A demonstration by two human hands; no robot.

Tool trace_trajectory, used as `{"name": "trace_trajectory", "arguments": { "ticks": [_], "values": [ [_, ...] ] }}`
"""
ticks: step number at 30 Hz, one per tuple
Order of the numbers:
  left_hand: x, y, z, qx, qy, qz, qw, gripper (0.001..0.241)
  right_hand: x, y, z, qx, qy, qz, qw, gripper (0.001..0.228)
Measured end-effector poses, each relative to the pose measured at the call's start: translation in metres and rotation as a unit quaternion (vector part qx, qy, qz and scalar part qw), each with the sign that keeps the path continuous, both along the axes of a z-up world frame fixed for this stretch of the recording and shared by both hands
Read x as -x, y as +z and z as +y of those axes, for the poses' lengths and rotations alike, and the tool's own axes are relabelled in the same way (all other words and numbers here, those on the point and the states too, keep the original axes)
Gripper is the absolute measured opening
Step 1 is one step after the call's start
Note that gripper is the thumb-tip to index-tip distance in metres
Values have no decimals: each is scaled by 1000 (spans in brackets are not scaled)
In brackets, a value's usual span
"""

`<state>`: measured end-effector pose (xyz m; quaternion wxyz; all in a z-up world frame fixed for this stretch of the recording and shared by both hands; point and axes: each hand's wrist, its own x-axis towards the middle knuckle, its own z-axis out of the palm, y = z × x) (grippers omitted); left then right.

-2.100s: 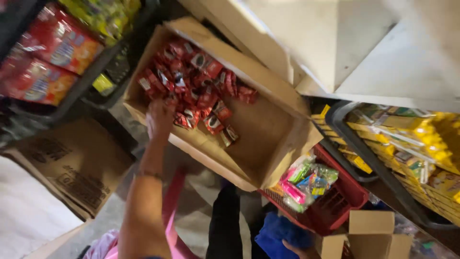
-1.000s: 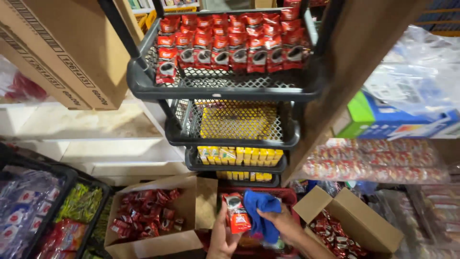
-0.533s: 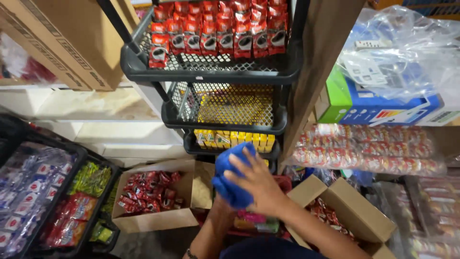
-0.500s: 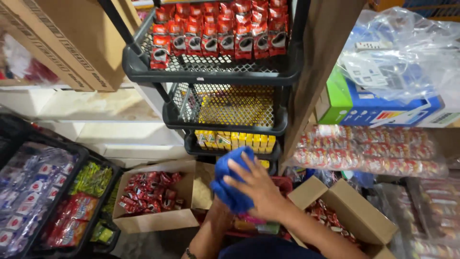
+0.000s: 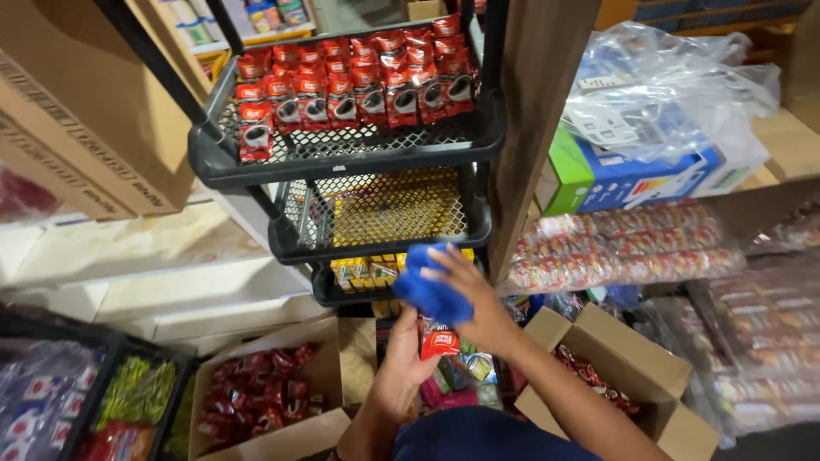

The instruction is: The person wipes small red packets with a blue cloth by hand and places them into a cardboard box.

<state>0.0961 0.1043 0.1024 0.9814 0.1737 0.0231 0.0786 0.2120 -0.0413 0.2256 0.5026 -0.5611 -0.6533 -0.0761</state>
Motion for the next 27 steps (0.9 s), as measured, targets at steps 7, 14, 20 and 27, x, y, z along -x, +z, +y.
{"name": "trace_trajectory", "arguments": {
  "ticks": [7,14,20,27],
  "values": [
    [18,20,33,-30,36,-8,999,58,56,8,16,18,-53,-54,997,64],
    [33,39,75,54,26,-17,998,74,86,9,-14,193,159,105,963,43],
    [50,52,65,-56,132,45,989,72,72,35,-17,230,-46,412,880,68],
    [68,76,48,-218,117,116,962,61,36,30,-16,61,-158,394,903,57]
  ]
}}
